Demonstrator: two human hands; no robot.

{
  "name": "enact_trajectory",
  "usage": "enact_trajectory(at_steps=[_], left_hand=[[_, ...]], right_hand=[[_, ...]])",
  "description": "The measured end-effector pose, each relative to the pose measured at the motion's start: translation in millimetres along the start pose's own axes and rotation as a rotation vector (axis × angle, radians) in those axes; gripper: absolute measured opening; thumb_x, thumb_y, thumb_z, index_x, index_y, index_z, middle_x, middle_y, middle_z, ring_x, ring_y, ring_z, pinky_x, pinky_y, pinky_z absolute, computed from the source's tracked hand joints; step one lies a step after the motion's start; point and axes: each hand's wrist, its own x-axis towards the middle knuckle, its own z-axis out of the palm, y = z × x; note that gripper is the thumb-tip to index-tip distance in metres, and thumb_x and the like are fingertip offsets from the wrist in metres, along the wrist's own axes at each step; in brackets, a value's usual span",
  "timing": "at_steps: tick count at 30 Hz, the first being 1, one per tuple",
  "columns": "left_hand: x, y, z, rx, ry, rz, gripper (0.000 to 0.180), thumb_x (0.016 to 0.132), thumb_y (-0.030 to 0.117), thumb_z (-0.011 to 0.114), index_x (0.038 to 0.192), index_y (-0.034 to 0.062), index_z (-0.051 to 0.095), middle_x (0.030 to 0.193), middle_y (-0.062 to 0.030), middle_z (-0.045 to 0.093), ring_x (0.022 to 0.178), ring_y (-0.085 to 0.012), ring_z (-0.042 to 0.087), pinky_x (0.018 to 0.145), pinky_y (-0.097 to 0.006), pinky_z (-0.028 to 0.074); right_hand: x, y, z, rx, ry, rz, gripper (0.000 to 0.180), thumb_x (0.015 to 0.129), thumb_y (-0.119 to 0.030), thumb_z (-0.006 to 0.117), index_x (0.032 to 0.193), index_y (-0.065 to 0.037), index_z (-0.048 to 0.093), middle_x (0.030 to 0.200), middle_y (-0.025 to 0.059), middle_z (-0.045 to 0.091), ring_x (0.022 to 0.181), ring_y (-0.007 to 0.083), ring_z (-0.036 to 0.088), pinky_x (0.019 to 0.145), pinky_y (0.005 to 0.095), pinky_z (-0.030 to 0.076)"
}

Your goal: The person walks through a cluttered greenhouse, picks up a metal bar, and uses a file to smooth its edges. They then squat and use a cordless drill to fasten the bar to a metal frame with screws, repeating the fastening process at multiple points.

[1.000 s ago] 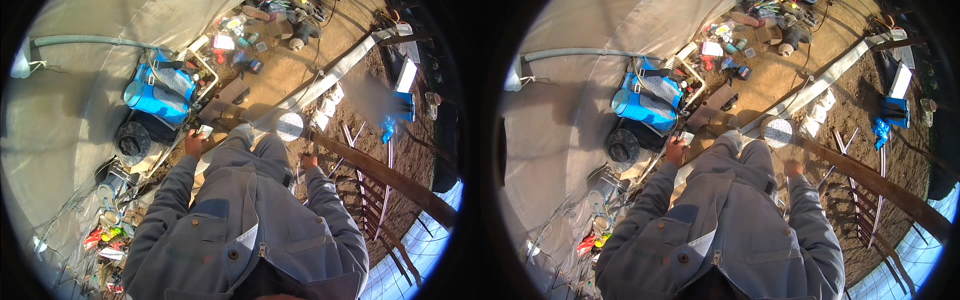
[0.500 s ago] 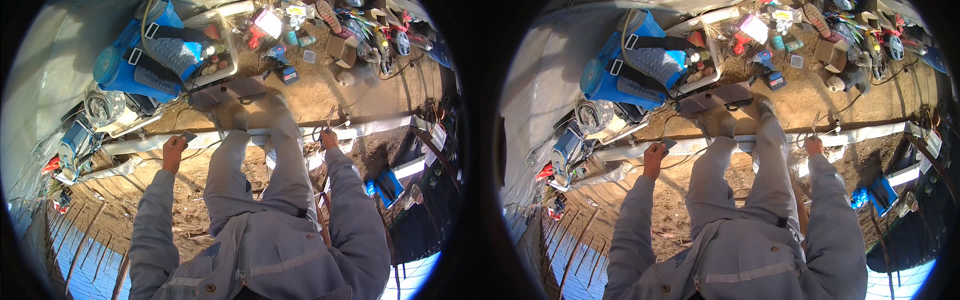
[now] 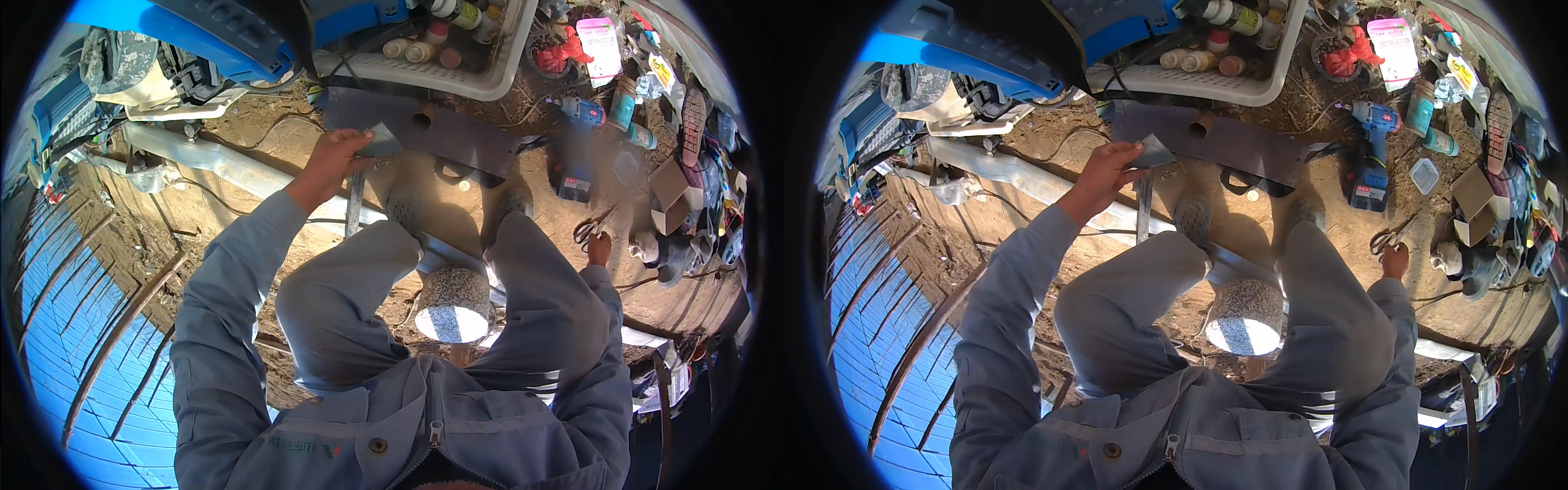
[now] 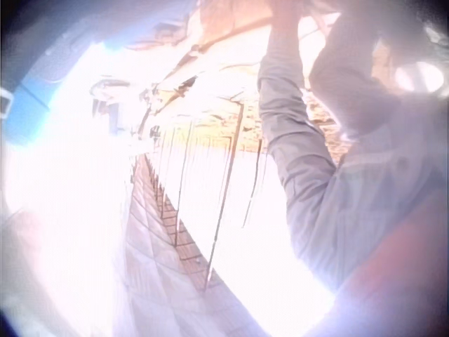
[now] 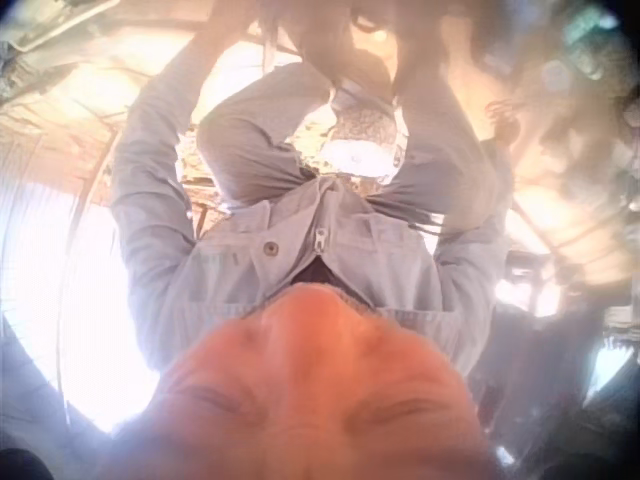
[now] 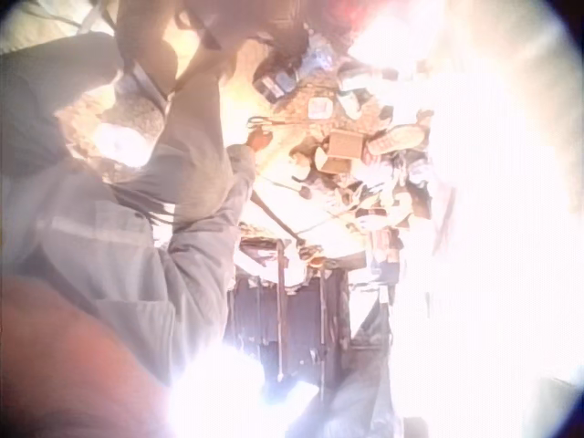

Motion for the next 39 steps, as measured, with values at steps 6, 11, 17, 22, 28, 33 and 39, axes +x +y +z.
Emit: enact_trajectory(at_steps=[6,11,17,22,28,33,39], left_hand=[[18.9,-14.1,18.4,-0.045,0.025,0.004,0.032,0.101,0.021,0.071,0.118,-0.0047,0.062,0.12,-0.0144,0.06,0.111,-0.0274,0.064,0.09,-0.043,0.062],[21.2,-7.1,32.8,0.174,0.048,0.11,0.029,0.099,0.022,0.073,0.113,-0.0026,0.066,0.113,-0.0108,0.063,0.105,-0.0236,0.065,0.086,-0.044,0.063],[8.8,10.0,51.6,0.376,0.108,0.263,0.021,0.093,0.019,0.077,0.091,-0.0013,0.071,0.088,-0.005,0.066,0.084,-0.0187,0.068,0.074,-0.039,0.063],[7.7,11.2,61.6,0.248,0.101,0.314,0.011,0.089,0.01,0.077,0.088,0.0002,0.072,0.091,-0.0068,0.068,0.087,-0.0181,0.069,0.072,-0.036,0.064],[21.7,-0.2,52.5,0.095,-0.108,0.252,0.014,0.09,0.006,0.076,0.101,-0.002,0.072,0.107,-0.0071,0.07,0.1,-0.0171,0.069,0.085,-0.033,0.064],[38.2,-17.0,39.6,0.133,-0.285,0.263,0.021,0.091,0.001,0.072,0.112,-0.0029,0.074,0.115,-0.008,0.072,0.101,-0.0156,0.07,0.088,-0.032,0.063],[61.1,-27.6,39.0,0.436,-0.21,0.443,0.022,0.088,0.001,0.075,0.109,-0.0015,0.076,0.11,-0.0081,0.075,0.092,-0.0126,0.069,0.078,-0.028,0.058]], right_hand=[[-115.2,-236.0,-62.1,0.241,-0.355,-1.107,0.028,0.091,0.001,0.073,0.118,-0.002,0.067,0.107,0.0097,0.073,0.096,0.0181,0.071,0.082,0.031,0.056],[-232.0,-405.1,-68.8,-0.046,-0.708,-1.684,0.049,0.08,-0.003,0.079,0.126,-0.002,0.062,0.108,0.0154,0.066,0.096,0.0308,0.071,0.084,0.0409,0.058],[-304.0,-466.9,-3.7,-0.101,-0.55,-1.808,0.059,0.075,-0.004,0.077,0.132,-0.002,0.06,0.12,0.0198,0.067,0.115,0.0399,0.066,0.098,0.0457,0.054],[-293.9,-462.0,22.5,0.041,-0.555,-1.733,0.062,0.072,-0.005,0.079,0.131,-0.005,0.062,0.119,0.0198,0.068,0.114,0.0403,0.066,0.097,0.0463,0.054],[-271.8,-457.7,43.8,0.051,-0.542,-1.732,0.061,0.073,-0.006,0.08,0.131,-0.003,0.063,0.121,0.0198,0.069,0.113,0.0388,0.068,0.098,0.0432,0.055],[-251.3,-459.4,60.7,0.067,-0.542,-1.767,0.063,0.073,-0.008,0.081,0.133,-0.001,0.062,0.133,0.0212,0.064,0.127,0.0391,0.061,0.108,0.0426,0.05],[-232.1,-451.5,75.0,0.155,-0.764,-1.556,0.084,0.078,-0.007,0.078,0.154,-0.001,0.043,0.153,0.0184,0.05,0.14,0.0309,0.052,0.116,0.0399,0.043]])
